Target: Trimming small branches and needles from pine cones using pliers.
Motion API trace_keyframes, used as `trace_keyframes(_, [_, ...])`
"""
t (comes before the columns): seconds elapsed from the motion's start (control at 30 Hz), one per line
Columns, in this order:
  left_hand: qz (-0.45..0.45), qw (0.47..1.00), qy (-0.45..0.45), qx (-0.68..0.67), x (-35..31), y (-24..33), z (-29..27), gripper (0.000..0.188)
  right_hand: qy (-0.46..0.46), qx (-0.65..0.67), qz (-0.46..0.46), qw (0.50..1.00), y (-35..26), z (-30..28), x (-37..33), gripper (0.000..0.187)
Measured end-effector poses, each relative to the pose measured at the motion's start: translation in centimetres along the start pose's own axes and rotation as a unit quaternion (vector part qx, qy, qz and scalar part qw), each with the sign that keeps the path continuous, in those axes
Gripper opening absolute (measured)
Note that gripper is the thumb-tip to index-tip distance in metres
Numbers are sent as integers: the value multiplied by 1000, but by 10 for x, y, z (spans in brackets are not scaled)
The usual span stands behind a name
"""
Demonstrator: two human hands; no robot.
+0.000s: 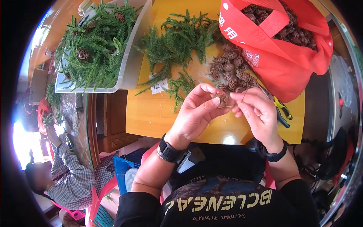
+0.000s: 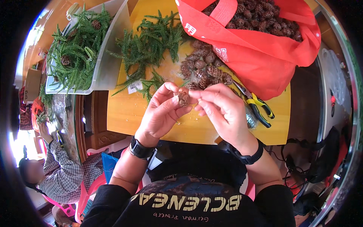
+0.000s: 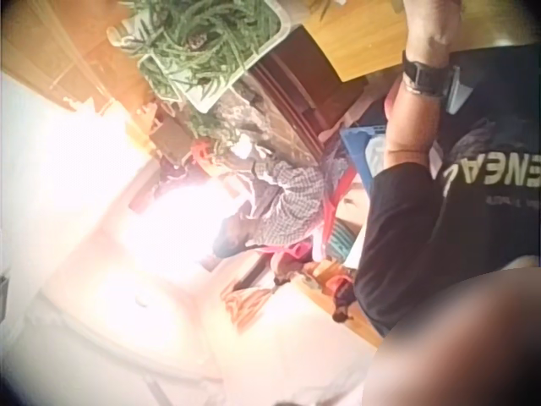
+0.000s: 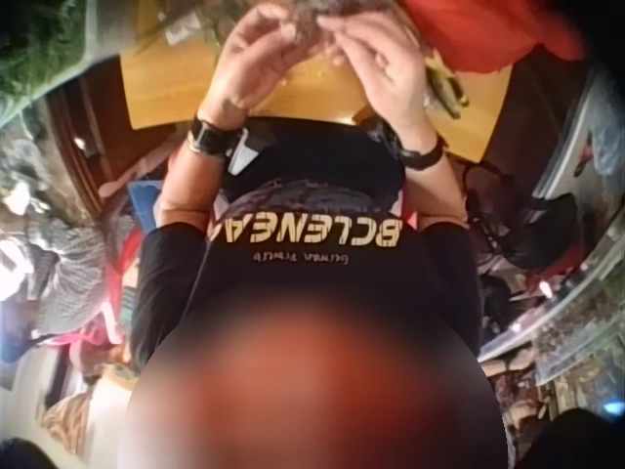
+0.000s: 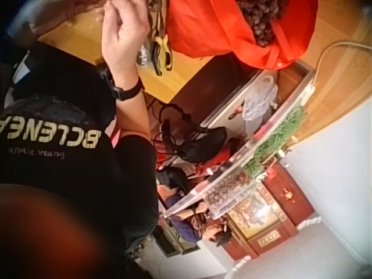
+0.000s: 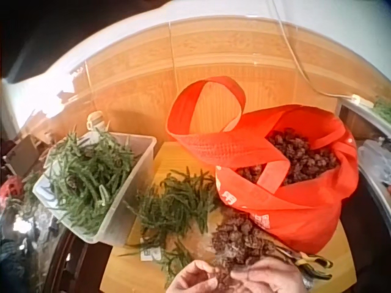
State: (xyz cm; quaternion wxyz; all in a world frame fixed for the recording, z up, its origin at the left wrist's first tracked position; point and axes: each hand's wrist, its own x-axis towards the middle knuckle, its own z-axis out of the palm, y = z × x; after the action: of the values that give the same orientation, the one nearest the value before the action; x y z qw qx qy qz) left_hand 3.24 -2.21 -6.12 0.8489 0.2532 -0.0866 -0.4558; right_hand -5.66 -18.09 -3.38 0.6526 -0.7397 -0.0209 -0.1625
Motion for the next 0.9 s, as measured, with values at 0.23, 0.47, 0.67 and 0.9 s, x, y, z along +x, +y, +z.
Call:
trace_keyframes(0.23, [16,1000,23,12,-1,-6,2,30,0,-72,-34,997,1,-2,-2,20])
trace_keyframes(0.47, [51,997,10,49,0,-9,0,31,14,-90,-28,995,2,2,-4,12])
trace_keyframes(0.67, [95,986,11,137,0,-12,3,27,1,-171,-67,983,3,3,-5,19])
trace_keyframes(0.9, [141,960,0,240,1,-12,2,32,35,-139,-34,989,2,5,-6,28])
